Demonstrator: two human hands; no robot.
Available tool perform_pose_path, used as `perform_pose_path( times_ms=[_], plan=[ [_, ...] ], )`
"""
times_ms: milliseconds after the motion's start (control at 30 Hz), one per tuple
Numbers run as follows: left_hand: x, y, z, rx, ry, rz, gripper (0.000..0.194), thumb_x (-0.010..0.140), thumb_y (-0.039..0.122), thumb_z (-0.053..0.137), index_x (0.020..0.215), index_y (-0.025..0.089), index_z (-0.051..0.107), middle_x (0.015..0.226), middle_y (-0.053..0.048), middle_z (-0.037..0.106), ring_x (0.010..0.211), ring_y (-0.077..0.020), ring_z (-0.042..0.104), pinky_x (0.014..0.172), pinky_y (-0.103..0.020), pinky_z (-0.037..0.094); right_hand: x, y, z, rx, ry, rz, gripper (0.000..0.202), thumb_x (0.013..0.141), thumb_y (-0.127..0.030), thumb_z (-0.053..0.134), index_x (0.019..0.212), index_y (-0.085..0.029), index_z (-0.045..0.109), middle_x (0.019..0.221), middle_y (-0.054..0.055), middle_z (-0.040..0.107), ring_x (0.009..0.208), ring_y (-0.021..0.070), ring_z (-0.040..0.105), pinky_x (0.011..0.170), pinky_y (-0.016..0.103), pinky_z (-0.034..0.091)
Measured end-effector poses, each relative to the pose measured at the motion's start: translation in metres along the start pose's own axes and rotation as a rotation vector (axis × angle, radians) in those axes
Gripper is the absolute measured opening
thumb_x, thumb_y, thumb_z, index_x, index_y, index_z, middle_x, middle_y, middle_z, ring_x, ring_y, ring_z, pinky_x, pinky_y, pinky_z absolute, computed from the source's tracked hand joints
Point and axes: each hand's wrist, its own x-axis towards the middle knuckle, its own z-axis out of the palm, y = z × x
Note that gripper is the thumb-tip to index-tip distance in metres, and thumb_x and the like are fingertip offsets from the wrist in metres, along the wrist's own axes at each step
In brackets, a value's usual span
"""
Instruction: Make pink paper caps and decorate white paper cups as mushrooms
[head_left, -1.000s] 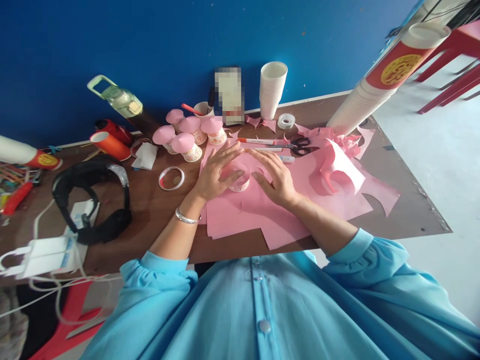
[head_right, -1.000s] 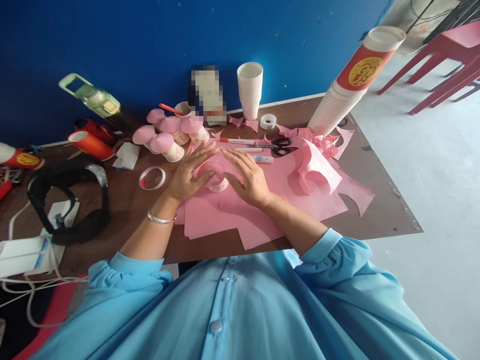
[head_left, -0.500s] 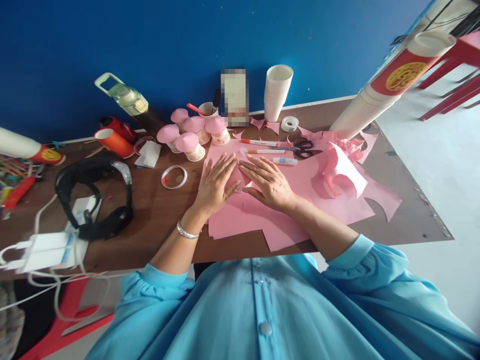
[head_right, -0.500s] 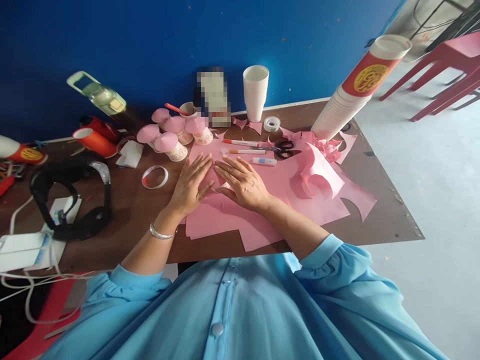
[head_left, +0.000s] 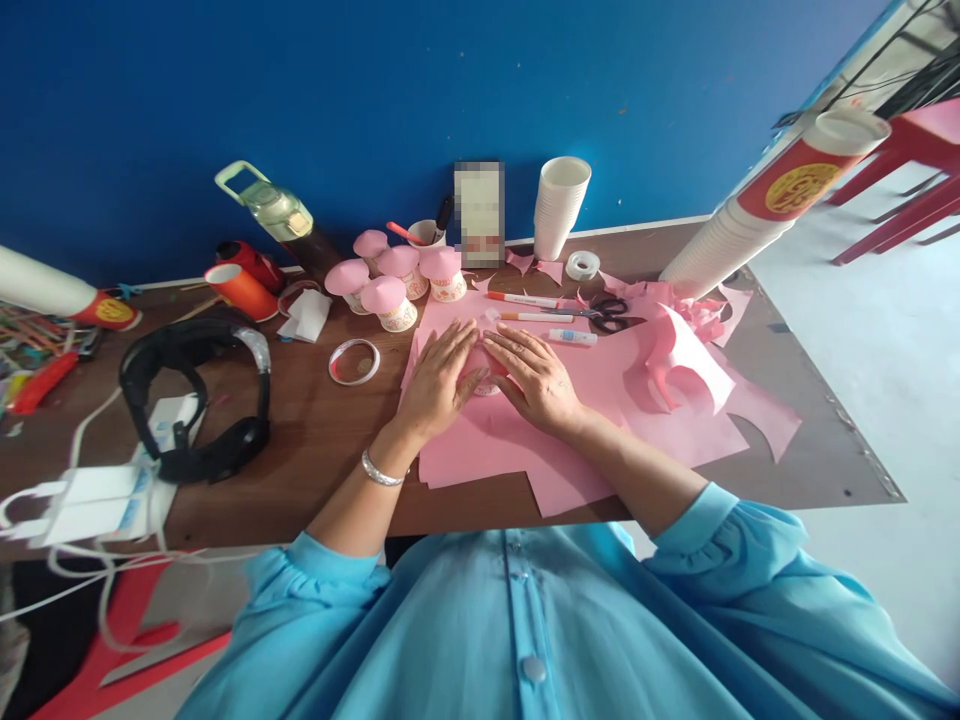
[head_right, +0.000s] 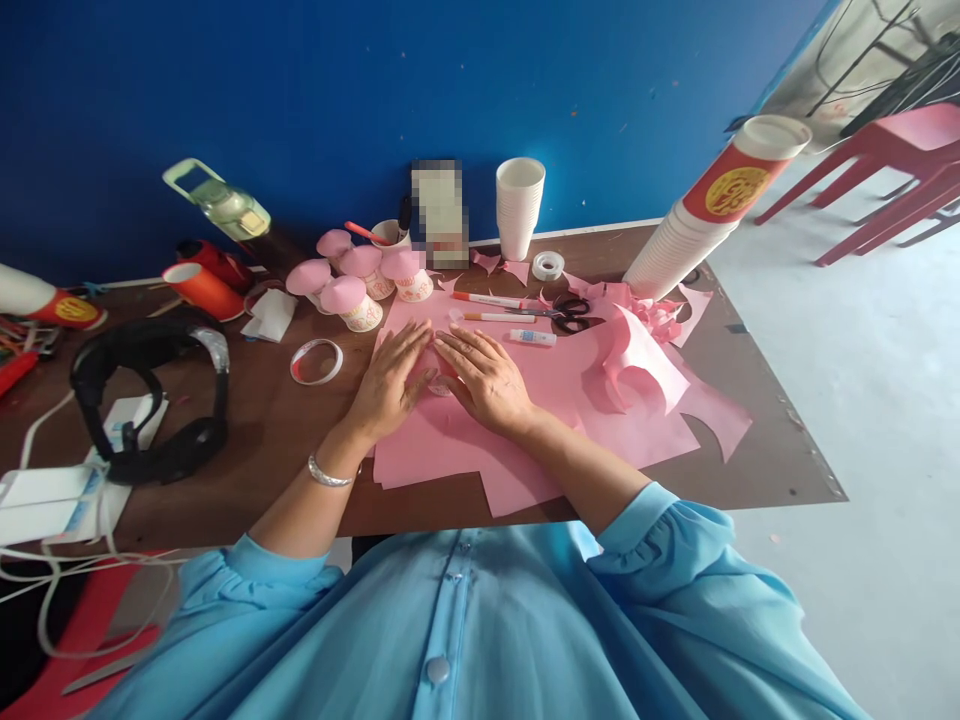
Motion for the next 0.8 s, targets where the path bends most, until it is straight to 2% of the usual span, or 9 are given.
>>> perform_pose_path(
  times_ms=[133, 300, 500, 800],
  plan=[
    [0.0003, -0.0012, -0.0006, 0.004, -0.008, 0.006, 0.057, 0.107, 0.048, 0.041, 0.156, 0.019, 0.043, 0.163, -0.016, 0.046, 0.157, -0.0282, 0.036, 0.130, -0.055, 0.026, 0.0025, -0.0014, 0.0006, -0.001, -0.009, 0.030, 0.042, 0.105, -0.031, 0.052, 0.144, -0.020, 0.061, 0.143, 0.011, 0.068, 0.141, 0.0273, 0.058, 0.119, 0.048, 0.047],
    [0.0015, 0.0001, -0.0043, 0.036, -0.006, 0.017, 0.057, 0.108, 0.048, 0.040, 0.157, 0.020, 0.042, 0.163, -0.015, 0.046, 0.157, -0.0280, 0.036, 0.129, -0.056, 0.028, 0.0046, -0.0024, 0.0004, 0.004, 0.001, 0.031, 0.045, 0.104, -0.034, 0.055, 0.144, -0.014, 0.061, 0.142, 0.014, 0.068, 0.141, 0.0290, 0.058, 0.118, 0.048, 0.049],
    [0.0021, -0.0006, -0.0061, 0.037, 0.004, 0.042, 0.055, 0.107, 0.046, 0.042, 0.154, 0.016, 0.047, 0.159, -0.016, 0.051, 0.154, -0.0290, 0.040, 0.128, -0.056, 0.031, 0.0052, -0.0024, 0.0009, 0.031, 0.003, 0.055, 0.043, 0.105, -0.031, 0.053, 0.144, -0.017, 0.061, 0.142, 0.013, 0.068, 0.141, 0.0286, 0.058, 0.118, 0.049, 0.050],
    [0.0019, 0.0011, -0.0065, 0.057, -0.005, 0.039, 0.053, 0.107, 0.042, 0.044, 0.155, 0.019, 0.046, 0.159, -0.014, 0.052, 0.154, -0.0288, 0.040, 0.128, -0.056, 0.032, 0.0053, -0.0040, 0.0008, 0.032, -0.004, 0.064, 0.043, 0.105, -0.032, 0.053, 0.144, -0.017, 0.061, 0.142, 0.013, 0.068, 0.141, 0.0295, 0.057, 0.118, 0.050, 0.050]
  ],
)
